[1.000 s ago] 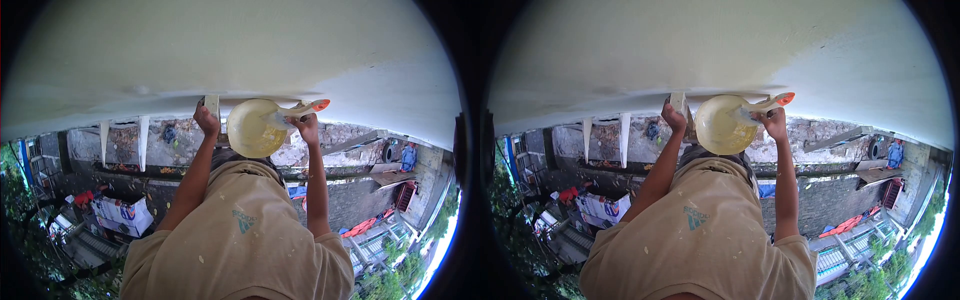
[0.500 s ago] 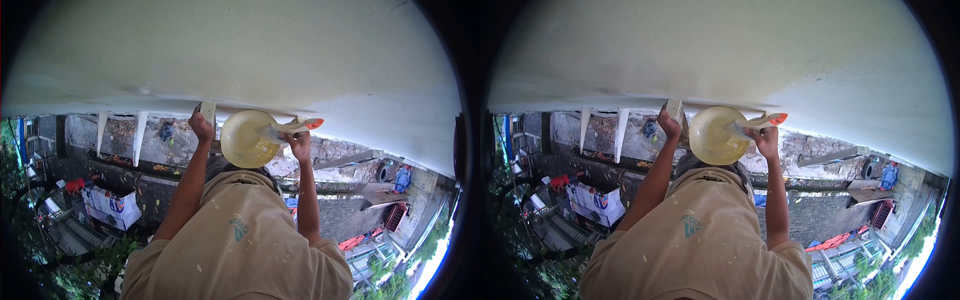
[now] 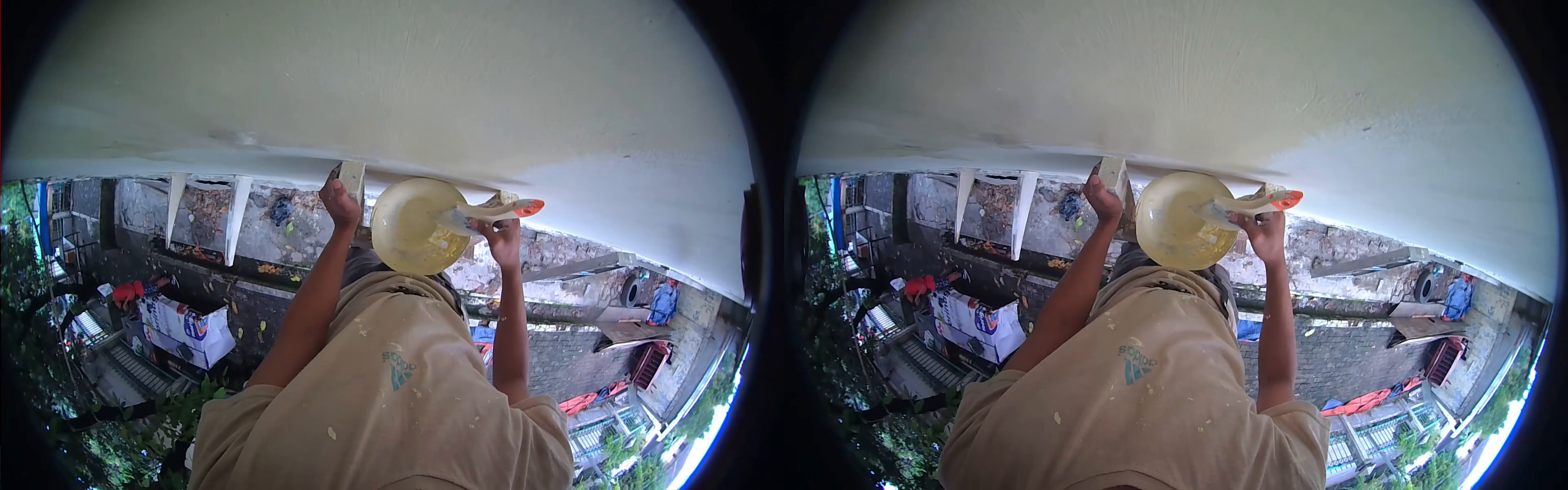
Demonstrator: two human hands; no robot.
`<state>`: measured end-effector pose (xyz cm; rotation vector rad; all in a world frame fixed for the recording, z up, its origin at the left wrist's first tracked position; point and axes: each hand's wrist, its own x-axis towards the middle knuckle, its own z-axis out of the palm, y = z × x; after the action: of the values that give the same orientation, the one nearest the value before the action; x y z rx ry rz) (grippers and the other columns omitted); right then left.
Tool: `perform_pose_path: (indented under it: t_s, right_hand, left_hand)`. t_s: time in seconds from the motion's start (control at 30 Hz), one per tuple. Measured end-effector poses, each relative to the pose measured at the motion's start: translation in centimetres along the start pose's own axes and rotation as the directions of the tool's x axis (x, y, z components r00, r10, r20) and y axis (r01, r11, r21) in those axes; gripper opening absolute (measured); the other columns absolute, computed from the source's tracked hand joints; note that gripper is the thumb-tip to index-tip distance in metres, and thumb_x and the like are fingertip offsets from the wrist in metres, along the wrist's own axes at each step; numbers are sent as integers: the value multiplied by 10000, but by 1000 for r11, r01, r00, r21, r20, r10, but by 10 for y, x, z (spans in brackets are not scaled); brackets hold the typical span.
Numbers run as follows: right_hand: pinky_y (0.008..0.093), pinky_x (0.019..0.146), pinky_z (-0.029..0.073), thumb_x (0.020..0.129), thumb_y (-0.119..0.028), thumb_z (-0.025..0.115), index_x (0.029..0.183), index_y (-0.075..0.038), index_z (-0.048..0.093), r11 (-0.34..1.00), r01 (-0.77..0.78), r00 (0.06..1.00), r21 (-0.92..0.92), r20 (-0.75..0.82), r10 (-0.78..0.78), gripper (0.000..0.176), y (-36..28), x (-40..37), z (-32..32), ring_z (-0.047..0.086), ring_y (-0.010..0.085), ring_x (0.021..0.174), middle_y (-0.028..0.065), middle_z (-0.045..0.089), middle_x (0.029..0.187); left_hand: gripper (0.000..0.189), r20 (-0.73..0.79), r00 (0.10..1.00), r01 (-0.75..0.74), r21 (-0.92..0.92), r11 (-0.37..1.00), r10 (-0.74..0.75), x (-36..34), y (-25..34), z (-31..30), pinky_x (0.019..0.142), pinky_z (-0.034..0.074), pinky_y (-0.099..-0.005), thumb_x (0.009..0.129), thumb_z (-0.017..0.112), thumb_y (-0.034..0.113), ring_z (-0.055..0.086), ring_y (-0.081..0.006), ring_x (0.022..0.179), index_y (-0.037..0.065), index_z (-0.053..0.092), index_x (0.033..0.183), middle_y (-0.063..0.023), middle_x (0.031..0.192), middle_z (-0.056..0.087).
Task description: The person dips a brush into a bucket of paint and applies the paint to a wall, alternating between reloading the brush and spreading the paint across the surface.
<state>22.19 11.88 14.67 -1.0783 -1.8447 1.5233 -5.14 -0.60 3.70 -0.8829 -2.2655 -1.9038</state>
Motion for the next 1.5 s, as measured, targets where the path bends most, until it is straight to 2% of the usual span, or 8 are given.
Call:
perform_pose_path:
  t_s: [0.2,0.47,0.57,0.67,0.93,1.07,1.23,1.5]
  right_hand:
    - [262,590,471,683,-36,679,885,61,634,998,41,999,-55,6,-40,229,5,0,0,601,130,652,94,646,743]
    - [285,623,486,690,2,647,875,59,628,992,45,999,-121,-6,-46,194,-3,0,1,608,159,676,102,646,760]
    - [296,643,497,722,-44,658,873,39,634,979,187,979,-81,-64,-193,174,12,-3,8,617,181,688,97,655,774]
    - [325,649,520,785,-168,651,921,-63,633,841,203,979,-501,104,-175,173,2,-11,29,655,246,725,102,668,835]
    - [385,547,487,757,-146,666,818,-49,564,866,292,956,-405,89,-280,153,46,-13,78,617,333,673,139,623,757]
    - [370,559,495,753,-132,676,818,-48,578,843,289,957,-454,168,-238,144,54,-25,80,630,330,680,140,632,749]
    - [399,605,477,693,-173,603,864,-60,555,742,478,863,-470,412,-294,211,51,-41,83,596,321,729,125,578,782]
    - [387,621,478,687,-144,598,837,-42,547,736,514,826,-440,486,-286,189,33,-51,79,596,307,752,122,582,773]
  left_hand:
    - [439,25,999,26,-82,996,-24,0,9,-2,557,396,-434,888,309,325,529,-393,601,-26,551,783,-195,646,542]
    - [399,38,999,-29,18,999,29,0,6,-3,531,360,-446,896,309,293,488,-416,583,-5,505,716,-186,606,492]
    - [395,37,998,-60,4,998,60,2,13,-2,531,357,-449,897,307,292,488,-412,584,-1,500,714,-184,605,487]
    - [406,45,998,-51,-17,999,52,6,21,-3,523,352,-448,901,308,307,485,-408,573,0,493,709,-182,595,478]
    - [491,39,999,-3,19,1000,3,3,17,-5,498,353,-432,909,304,402,473,-392,527,-2,521,733,-169,561,460]
    - [503,18,999,-37,17,999,36,4,24,-3,494,347,-432,912,293,410,469,-388,524,1,517,725,-169,562,455]
    - [479,50,997,-60,37,998,58,5,18,-4,508,362,-424,907,295,382,484,-379,537,-4,541,763,-170,586,480]
    - [445,83,997,3,5,1000,-4,6,27,-6,549,408,-400,897,303,350,514,-371,573,0,570,835,-174,638,526]
